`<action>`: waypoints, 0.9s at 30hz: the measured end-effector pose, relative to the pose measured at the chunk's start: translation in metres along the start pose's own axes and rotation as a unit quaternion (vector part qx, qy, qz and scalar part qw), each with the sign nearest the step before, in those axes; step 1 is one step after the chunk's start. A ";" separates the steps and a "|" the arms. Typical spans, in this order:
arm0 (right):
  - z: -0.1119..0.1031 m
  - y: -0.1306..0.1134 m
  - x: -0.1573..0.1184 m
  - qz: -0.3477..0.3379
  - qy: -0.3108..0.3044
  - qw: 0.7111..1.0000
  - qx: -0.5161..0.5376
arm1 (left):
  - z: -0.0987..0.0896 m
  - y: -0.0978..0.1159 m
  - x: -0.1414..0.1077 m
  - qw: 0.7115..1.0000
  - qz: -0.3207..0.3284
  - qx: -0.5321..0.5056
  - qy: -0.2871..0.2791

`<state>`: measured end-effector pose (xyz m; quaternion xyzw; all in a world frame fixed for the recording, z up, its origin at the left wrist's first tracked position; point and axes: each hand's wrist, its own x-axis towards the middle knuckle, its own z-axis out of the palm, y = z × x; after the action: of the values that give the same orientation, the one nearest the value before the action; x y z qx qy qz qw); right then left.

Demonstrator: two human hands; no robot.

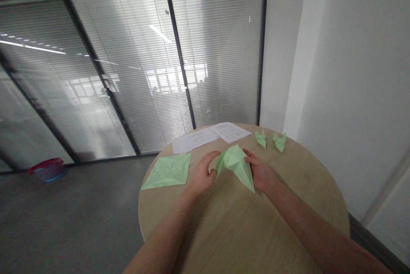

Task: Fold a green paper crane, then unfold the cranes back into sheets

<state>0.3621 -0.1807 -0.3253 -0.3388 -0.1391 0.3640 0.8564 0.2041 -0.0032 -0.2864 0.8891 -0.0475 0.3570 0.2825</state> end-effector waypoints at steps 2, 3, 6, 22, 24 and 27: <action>0.001 -0.001 0.000 -0.016 -0.030 0.999 -0.015 | 0.000 -0.002 0.002 1.000 0.001 0.011 0.003; 0.002 -0.001 -0.001 -0.018 -0.046 0.998 -0.024 | 0.000 -0.004 0.003 1.000 0.001 0.017 0.002; 0.005 -0.003 -0.003 -0.010 -0.073 0.996 -0.045 | -0.001 -0.010 0.003 0.999 -0.004 0.039 -0.011; 0.021 0.002 -0.017 0.065 -0.045 0.993 -0.085 | -0.001 0.002 0.004 0.998 -0.047 -0.043 0.024; 0.020 0.005 -0.017 0.081 -0.019 0.993 -0.088 | -0.002 0.003 0.005 0.997 -0.055 -0.057 0.025; 0.017 0.006 -0.015 0.102 -0.013 0.991 -0.082 | -0.004 0.004 0.004 0.997 -0.061 -0.047 0.015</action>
<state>0.3399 -0.1805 -0.3169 -0.4155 -0.1442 0.4413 0.7821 0.2039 -0.0039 -0.2798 0.8704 -0.0053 0.3498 0.3464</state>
